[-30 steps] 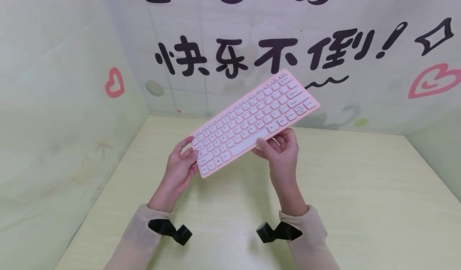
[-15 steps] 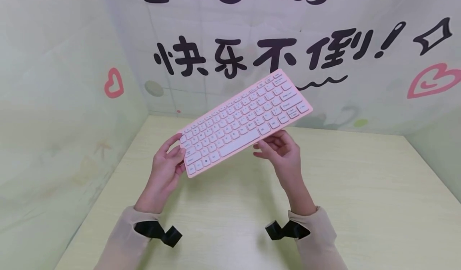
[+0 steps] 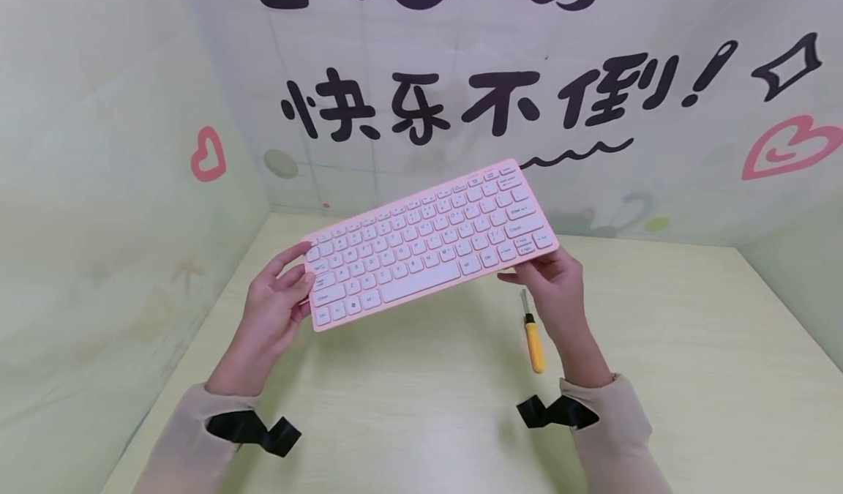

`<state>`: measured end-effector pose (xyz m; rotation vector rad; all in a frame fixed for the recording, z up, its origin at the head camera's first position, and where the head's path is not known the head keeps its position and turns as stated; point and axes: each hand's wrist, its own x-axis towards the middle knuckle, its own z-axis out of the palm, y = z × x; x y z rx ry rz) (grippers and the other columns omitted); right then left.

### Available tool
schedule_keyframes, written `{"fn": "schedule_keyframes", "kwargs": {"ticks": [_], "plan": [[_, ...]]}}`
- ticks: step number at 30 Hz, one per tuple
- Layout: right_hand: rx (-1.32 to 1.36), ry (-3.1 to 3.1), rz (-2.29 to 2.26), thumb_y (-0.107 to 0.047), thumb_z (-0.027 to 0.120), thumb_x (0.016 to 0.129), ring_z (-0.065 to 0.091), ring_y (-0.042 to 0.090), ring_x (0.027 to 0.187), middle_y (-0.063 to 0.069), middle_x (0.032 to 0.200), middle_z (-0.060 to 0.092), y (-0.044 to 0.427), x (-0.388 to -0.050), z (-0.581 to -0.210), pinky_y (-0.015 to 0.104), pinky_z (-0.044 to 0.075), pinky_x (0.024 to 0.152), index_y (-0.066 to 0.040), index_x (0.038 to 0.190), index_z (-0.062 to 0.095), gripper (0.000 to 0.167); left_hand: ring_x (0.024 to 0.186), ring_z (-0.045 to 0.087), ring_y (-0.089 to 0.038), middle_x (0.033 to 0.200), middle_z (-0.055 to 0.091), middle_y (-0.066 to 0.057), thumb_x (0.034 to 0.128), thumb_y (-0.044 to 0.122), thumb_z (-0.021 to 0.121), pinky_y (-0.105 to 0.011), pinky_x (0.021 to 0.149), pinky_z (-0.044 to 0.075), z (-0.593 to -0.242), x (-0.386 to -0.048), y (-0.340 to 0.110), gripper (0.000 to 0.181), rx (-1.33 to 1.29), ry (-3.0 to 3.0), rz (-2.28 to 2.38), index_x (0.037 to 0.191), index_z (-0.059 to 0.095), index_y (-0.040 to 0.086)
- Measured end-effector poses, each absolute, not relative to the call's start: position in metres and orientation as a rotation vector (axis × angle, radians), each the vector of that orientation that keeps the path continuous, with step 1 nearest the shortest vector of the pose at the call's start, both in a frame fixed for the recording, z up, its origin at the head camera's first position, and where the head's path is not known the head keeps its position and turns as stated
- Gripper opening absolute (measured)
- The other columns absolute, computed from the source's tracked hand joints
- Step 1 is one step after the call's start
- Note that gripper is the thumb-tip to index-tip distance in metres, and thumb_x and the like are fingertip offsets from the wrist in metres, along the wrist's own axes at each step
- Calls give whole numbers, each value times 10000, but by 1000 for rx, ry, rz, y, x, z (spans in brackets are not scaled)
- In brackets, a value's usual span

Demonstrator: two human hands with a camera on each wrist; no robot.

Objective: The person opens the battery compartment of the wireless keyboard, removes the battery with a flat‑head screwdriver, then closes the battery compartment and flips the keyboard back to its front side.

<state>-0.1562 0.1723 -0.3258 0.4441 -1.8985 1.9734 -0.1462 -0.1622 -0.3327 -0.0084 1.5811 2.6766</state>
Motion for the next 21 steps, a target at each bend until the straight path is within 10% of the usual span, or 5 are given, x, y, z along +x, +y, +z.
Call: {"fn": "schedule_keyframes", "kwargs": {"ticks": [21], "plan": [[399,-1891,1950,-13,588,874,641,143,689,59,850,677,194,-160,-319,246,523,628,120,1024,608,201,804,653,-177,997,640,-68,901,-45,508,-258,621,527,-333,-140,-190,403,120,1655,2604,1284,436,56]]}}
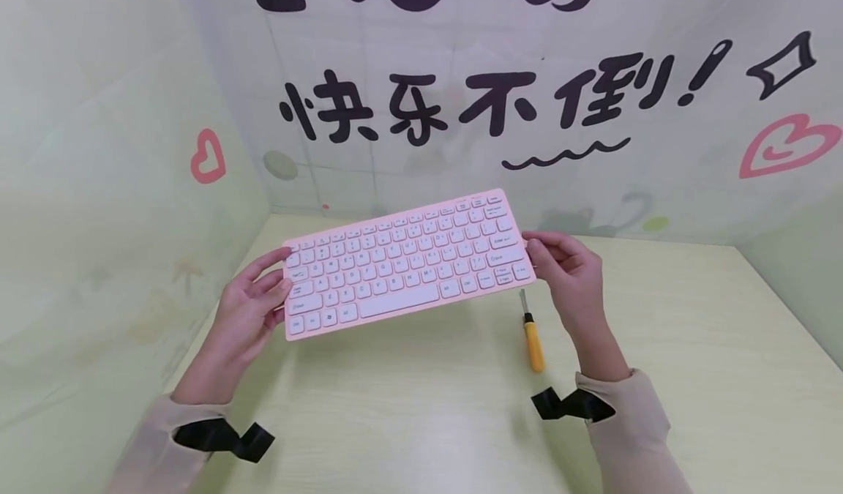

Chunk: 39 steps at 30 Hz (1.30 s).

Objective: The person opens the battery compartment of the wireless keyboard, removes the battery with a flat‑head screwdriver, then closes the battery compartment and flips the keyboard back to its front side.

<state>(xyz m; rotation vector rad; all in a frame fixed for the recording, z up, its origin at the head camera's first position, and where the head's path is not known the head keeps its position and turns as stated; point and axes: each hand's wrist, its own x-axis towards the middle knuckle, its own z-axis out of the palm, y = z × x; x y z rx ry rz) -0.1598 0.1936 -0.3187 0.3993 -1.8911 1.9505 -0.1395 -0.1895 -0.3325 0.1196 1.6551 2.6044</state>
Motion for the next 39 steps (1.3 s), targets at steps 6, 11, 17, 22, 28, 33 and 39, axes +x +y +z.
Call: {"fn": "schedule_keyframes", "kwargs": {"ticks": [6,11,17,22,28,33,39], "plan": [[422,-2049,1961,-51,595,880,622,133,702,36,868,657,197,-160,-319,236,522,625,68,1125,590,272,807,653,-169,997,641,-63,912,-45,487,-260,623,527,-336,-141,-193,379,170,1672,2582,1274,447,59],[368,-2229,1926,-85,604,881,611,131,714,56,875,614,197,-162,-321,260,528,633,30,1232,531,376,817,648,-157,1013,627,-47,922,-29,478,-263,634,527,-340,-141,-195,385,186,1759,2505,1292,438,66],[232,-2450,1867,-101,603,884,621,142,748,138,1008,551,198,-166,-327,299,534,647,-29,1309,491,445,837,634,-142,1058,587,-37,940,29,474,-258,649,525,-344,-145,-194,417,147,1934,2346,1344,381,71],[172,-2619,1818,-73,597,882,619,226,793,183,1071,519,198,-171,-339,335,536,650,-33,1326,470,464,841,621,-136,1092,560,-50,954,55,454,-263,656,522,-350,-152,-193,438,129,2088,2169,1376,334,64],[128,-2755,1811,-26,602,863,613,259,832,204,1077,506,200,-173,-358,368,535,652,21,1347,409,523,846,598,-128,1122,533,-105,973,57,404,-276,693,512,-363,-161,-193,426,106,2196,1942,1385,295,55],[92,-2829,1816,6,594,855,610,257,825,205,1052,512,199,-172,-371,385,534,658,47,1344,389,532,890,568,-145,1178,513,-187,975,51,391,-280,749,483,-372,-162,-193,421,83,2262,1788,1383,288,41],[93,-2916,1759,5,605,849,596,230,782,182,1004,519,196,-171,-384,367,536,640,53,1345,377,548,931,546,-200,1209,486,-234,969,19,365,-294,785,461,-381,-164,-188,416,-5,2344,1634,1379,301,32]]}}
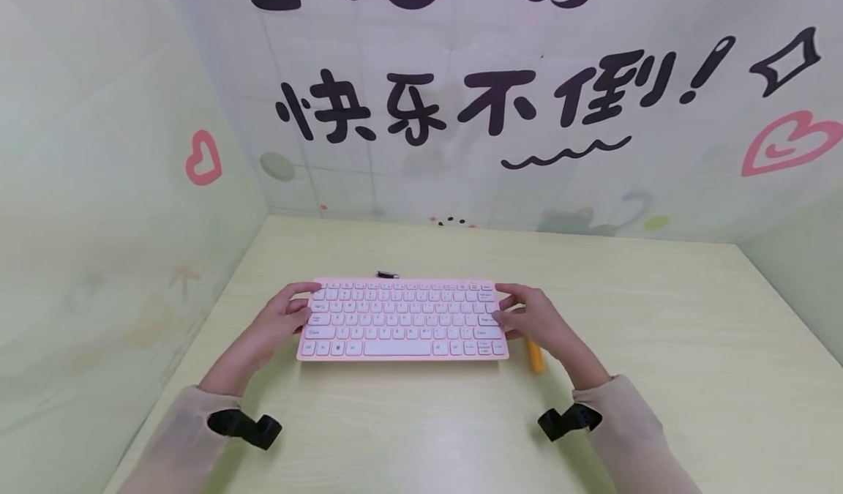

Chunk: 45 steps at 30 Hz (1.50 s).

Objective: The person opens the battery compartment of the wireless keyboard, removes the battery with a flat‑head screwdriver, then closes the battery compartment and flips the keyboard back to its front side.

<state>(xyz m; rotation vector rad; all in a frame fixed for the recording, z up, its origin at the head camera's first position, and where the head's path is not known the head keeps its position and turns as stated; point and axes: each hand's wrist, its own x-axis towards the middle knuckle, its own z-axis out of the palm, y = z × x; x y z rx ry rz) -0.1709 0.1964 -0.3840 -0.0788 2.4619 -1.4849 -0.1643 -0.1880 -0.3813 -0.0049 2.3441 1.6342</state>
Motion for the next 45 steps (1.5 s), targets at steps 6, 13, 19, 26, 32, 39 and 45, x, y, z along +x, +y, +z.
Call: {"fn": "schedule_keyframes", "kwargs": {"ticks": [6,13,19,26,32,39,45], "plan": [[-80,2458,-1435,32,598,846,573,214,754,179,983,500,192,-168,-394,352,537,621,77,1344,355,556,936,541,-224,1204,484,-247,952,-17,374,-295,753,465,-392,-166,-183,428,-85,2370,1581,1374,309,9],[-74,2464,-1402,46,580,853,568,224,756,203,994,492,186,-170,-400,345,535,617,81,1369,302,588,965,558,-253,1224,488,-266,926,-21,433,-280,729,481,-397,-177,-179,470,-135,2413,1555,1381,319,14],[-56,2530,-1317,11,586,865,549,228,794,188,1008,512,182,-174,-402,321,529,626,44,1386,298,596,1003,534,-270,1253,451,-259,929,19,437,-281,715,467,-402,-190,-177,491,-203,2419,1565,1395,284,9],[-74,2595,-1246,-8,612,854,517,250,853,180,1010,533,178,-177,-402,312,497,672,47,1376,313,604,1079,494,-308,1294,413,-261,924,69,442,-336,788,445,-410,-195,-176,515,-248,2442,1542,1403,267,1],[-40,2603,-1223,-1,618,846,519,265,887,196,1052,530,175,-180,-404,314,499,675,40,1383,303,624,1136,443,-328,1317,380,-253,910,80,448,-412,896,403,-412,-195,-174,519,-258,2440,1571,1395,284,-11],[-23,2618,-1184,5,627,836,524,258,850,187,1019,538,172,-182,-405,293,502,637,47,1385,300,640,1161,397,-333,1292,373,-229,887,80,464,-425,954,351,-416,-194,-172,516,-281,2460,1582,1376,329,-17],[-26,2644,-1172,19,622,832,538,261,862,195,1018,546,170,-181,-406,308,507,650,56,1379,298,637,1143,404,-329,1284,369,-228,898,89,463,-412,927,375,-415,-194,-173,510,-290,2451,1591,1380,327,-10]]}}
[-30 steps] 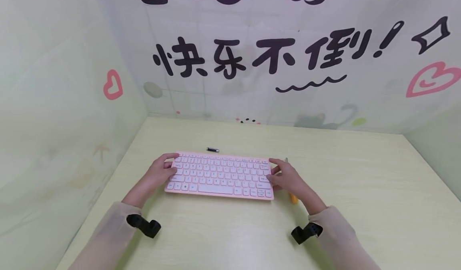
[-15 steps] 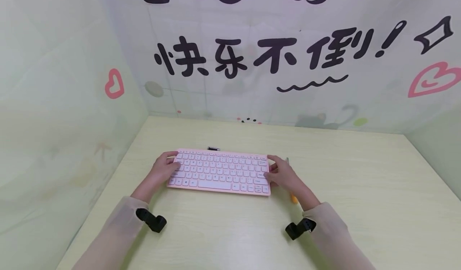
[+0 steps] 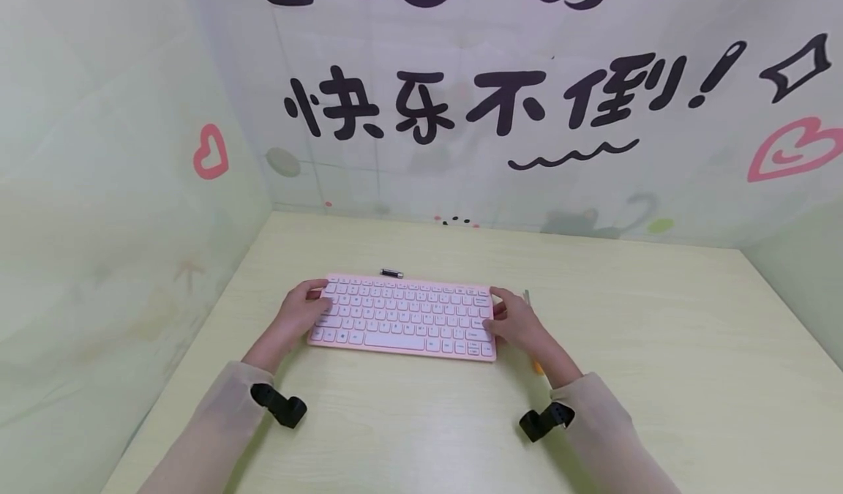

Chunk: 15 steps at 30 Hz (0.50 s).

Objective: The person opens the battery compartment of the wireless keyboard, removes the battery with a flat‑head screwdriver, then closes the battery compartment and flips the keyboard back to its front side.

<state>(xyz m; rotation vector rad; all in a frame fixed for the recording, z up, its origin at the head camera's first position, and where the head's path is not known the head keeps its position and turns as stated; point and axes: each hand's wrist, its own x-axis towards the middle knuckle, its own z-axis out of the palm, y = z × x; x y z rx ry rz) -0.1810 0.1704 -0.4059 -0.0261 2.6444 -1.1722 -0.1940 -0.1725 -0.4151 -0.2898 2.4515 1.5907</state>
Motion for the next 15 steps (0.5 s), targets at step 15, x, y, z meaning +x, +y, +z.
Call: {"fn": "schedule_keyframes", "kwargs": {"ticks": [15], "plan": [[41,2545,-1310,-61,625,851,509,299,982,199,1120,505,182,-176,-407,336,507,723,-7,1395,302,634,1128,416,-325,1250,430,-199,917,150,486,-431,925,377,-416,-197,-179,454,-216,2545,1410,1347,398,34]]}}
